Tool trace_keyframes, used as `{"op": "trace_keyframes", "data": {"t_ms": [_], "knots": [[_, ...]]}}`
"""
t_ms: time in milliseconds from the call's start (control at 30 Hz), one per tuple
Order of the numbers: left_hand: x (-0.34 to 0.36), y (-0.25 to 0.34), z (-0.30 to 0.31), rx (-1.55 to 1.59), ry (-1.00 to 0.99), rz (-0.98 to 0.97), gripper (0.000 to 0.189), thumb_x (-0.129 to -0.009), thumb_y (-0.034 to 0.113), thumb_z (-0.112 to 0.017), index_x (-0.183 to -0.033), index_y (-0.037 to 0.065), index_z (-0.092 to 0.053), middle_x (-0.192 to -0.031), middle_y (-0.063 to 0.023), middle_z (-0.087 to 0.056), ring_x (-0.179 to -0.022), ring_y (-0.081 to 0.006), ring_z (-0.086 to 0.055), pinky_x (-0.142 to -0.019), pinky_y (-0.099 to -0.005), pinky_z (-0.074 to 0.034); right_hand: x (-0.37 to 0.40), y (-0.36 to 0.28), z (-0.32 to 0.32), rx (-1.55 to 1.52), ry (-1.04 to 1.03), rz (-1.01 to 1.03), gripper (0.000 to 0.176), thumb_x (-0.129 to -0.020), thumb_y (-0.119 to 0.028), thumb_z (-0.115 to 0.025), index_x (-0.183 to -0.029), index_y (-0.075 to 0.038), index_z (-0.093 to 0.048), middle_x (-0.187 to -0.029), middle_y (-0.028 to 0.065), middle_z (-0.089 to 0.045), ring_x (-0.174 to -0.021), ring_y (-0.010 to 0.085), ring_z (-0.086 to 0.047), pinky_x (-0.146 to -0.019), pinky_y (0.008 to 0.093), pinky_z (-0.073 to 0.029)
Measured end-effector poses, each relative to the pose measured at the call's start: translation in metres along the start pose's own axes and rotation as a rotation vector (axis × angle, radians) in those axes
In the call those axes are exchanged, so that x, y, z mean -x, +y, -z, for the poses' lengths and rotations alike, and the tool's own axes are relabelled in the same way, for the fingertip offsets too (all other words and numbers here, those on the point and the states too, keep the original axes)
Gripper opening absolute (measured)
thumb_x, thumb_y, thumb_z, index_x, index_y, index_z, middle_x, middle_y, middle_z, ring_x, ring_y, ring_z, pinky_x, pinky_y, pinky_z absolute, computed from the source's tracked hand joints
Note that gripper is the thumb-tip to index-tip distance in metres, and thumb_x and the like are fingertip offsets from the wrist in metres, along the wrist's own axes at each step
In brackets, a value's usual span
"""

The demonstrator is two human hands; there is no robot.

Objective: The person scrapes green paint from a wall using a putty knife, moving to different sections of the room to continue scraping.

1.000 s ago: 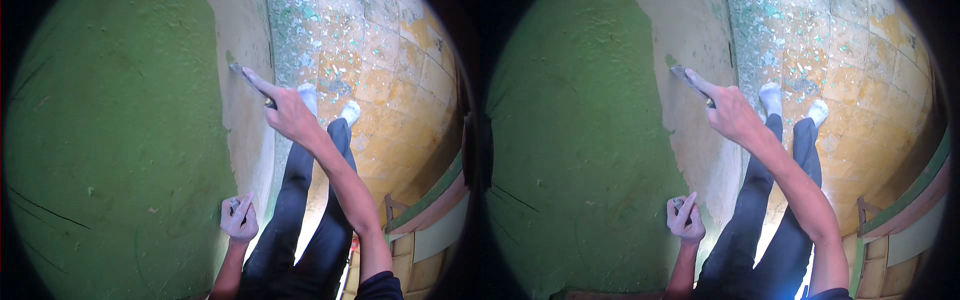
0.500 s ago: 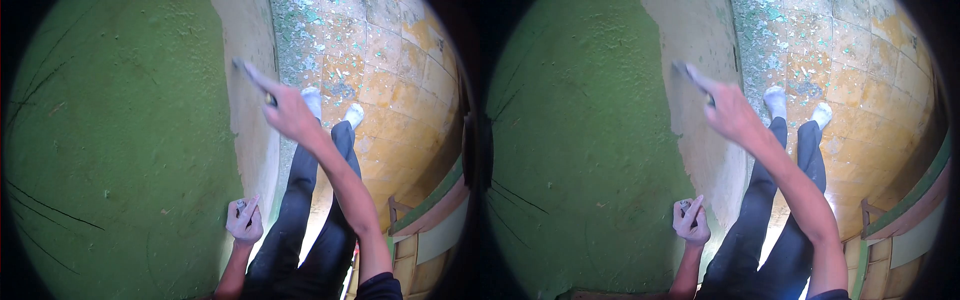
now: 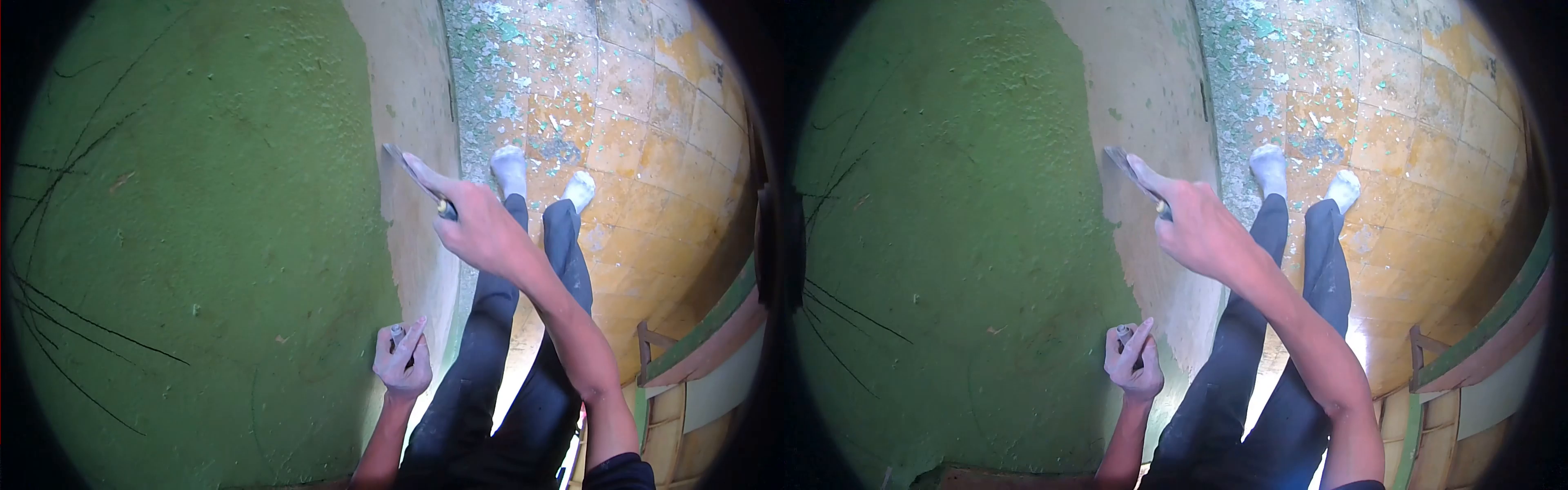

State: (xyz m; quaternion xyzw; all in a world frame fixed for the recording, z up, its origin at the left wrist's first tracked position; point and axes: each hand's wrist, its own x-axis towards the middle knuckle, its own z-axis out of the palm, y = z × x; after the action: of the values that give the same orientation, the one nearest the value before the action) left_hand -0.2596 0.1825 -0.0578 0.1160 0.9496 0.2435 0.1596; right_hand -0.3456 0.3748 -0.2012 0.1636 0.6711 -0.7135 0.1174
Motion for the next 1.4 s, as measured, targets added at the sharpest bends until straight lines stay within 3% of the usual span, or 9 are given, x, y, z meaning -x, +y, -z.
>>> {"op": "trace_keyframes", "data": {"t_ms": [100,200,300,400,467,800,933,1033,1400], "knots": [[-0.001,0.007,-0.005,0.009,-0.01,0.043,0.039,-0.078,-0.013,-0.06,-0.113,0.0,-0.073,-0.081,-0.0101,-0.056,-0.067,-0.0169,-0.05,-0.057,-0.0274,-0.04,-0.024,-0.025,0.03,-0.079,-0.152,-0.307,0.078,-0.076,0.001,-0.044,-0.153,-0.011,-0.04,-0.111,0.0333,-0.065,-0.095,0.0376,-0.069,-0.092,0.0403,-0.05],[-0.003,0.008,0.004,0.008,-0.008,0.017,0.039,-0.079,-0.012,-0.06,-0.113,0.0,-0.073,-0.082,-0.0099,-0.055,-0.066,-0.0171,-0.05,-0.058,-0.0276,-0.04,-0.01,-0.011,0.003,-0.068,-0.05,-0.138,0.081,-0.076,0.002,-0.043,-0.155,-0.013,-0.038,-0.095,0.0261,-0.067,-0.077,0.0255,-0.067,-0.082,0.0347,-0.052],[-0.003,0.007,0.005,0.022,-0.011,0.012,0.038,-0.079,-0.012,-0.06,-0.113,0.0,-0.073,-0.083,-0.01,-0.055,-0.067,-0.0178,-0.05,-0.058,-0.0282,-0.041,-0.004,-0.022,0.011,-0.066,-0.135,-0.193,0.079,-0.078,-0.001,-0.045,-0.156,-0.012,-0.037,-0.081,0.0183,-0.067,-0.06,0.0173,-0.061,-0.069,0.0314,-0.054],[-0.002,0.014,0.007,0.004,-0.026,0.017,0.038,-0.08,-0.011,-0.06,-0.113,0.0,-0.073,-0.083,-0.0101,-0.055,-0.069,-0.0185,-0.051,-0.06,-0.0289,-0.042,-0.04,-0.031,0.046,-0.15,-0.288,-0.439,0.078,-0.079,-0.002,-0.046,-0.156,-0.011,-0.037,-0.075,0.0146,-0.065,-0.056,0.0146,-0.058,-0.063,0.0314,-0.053],[-0.008,0.015,0.006,0.006,-0.016,0.018,0.037,-0.08,-0.011,-0.06,-0.113,0.0,-0.073,-0.083,-0.0101,-0.055,-0.07,-0.0189,-0.052,-0.062,-0.0295,-0.043,-0.016,-0.027,0.023,-0.183,-0.203,-0.316,0.079,-0.079,-0.001,-0.046,-0.157,-0.011,-0.035,-0.064,0.0071,-0.056,-0.049,0.0122,-0.052,-0.053,0.0304,-0.049],[-0.005,0.025,0.008,0.039,-0.016,0.114,0.036,-0.083,-0.01,-0.06,-0.114,0.0,-0.073,-0.084,-0.0087,-0.052,-0.072,-0.0185,-0.052,-0.063,-0.0302,-0.044,-0.009,-0.053,0.044,-0.254,-0.373,-0.456,0.078,-0.079,-0.002,-0.045,-0.156,-0.006,-0.033,-0.065,0.0083,-0.055,-0.05,0.0176,-0.055,-0.051,0.0349,-0.05],[0.001,0.025,0.009,0.022,-0.024,0.148,0.035,-0.083,-0.009,-0.059,-0.114,-0.001,-0.073,-0.085,-0.0088,-0.052,-0.073,-0.0183,-0.052,-0.063,-0.0301,-0.044,-0.04,-0.033,0.05,-0.192,-0.299,-0.448,0.078,-0.08,-0.002,-0.044,-0.157,-0.007,-0.033,-0.065,0.0097,-0.057,-0.05,0.0191,-0.057,-0.051,0.0353,-0.05],[-0.005,0.032,0.01,0.066,0.037,0.111,0.036,-0.081,-0.011,-0.061,-0.113,-0.001,-0.073,-0.081,-0.0113,-0.052,-0.067,-0.0215,-0.051,-0.057,-0.0334,-0.041,-0.022,-0.044,0.041,-0.199,-0.296,-0.425,0.078,-0.08,-0.002,-0.044,-0.157,-0.007,-0.033,-0.065,0.0099,-0.057,-0.05,0.019,-0.057,-0.051,0.0356,-0.05],[-0.001,0.026,0.012,0.029,-0.012,0.101,0.035,-0.082,-0.01,-0.06,-0.114,0.0,-0.073,-0.086,-0.0097,-0.054,-0.072,-0.0195,-0.053,-0.063,-0.0309,-0.044,-0.023,-0.025,0.038,-0.436,-0.348,-0.581,0.079,-0.083,0.0,-0.047,-0.158,-0.005,-0.025,-0.07,0.0047,-0.052,-0.051,0.014,-0.049,-0.047,0.0309,-0.046]]}}
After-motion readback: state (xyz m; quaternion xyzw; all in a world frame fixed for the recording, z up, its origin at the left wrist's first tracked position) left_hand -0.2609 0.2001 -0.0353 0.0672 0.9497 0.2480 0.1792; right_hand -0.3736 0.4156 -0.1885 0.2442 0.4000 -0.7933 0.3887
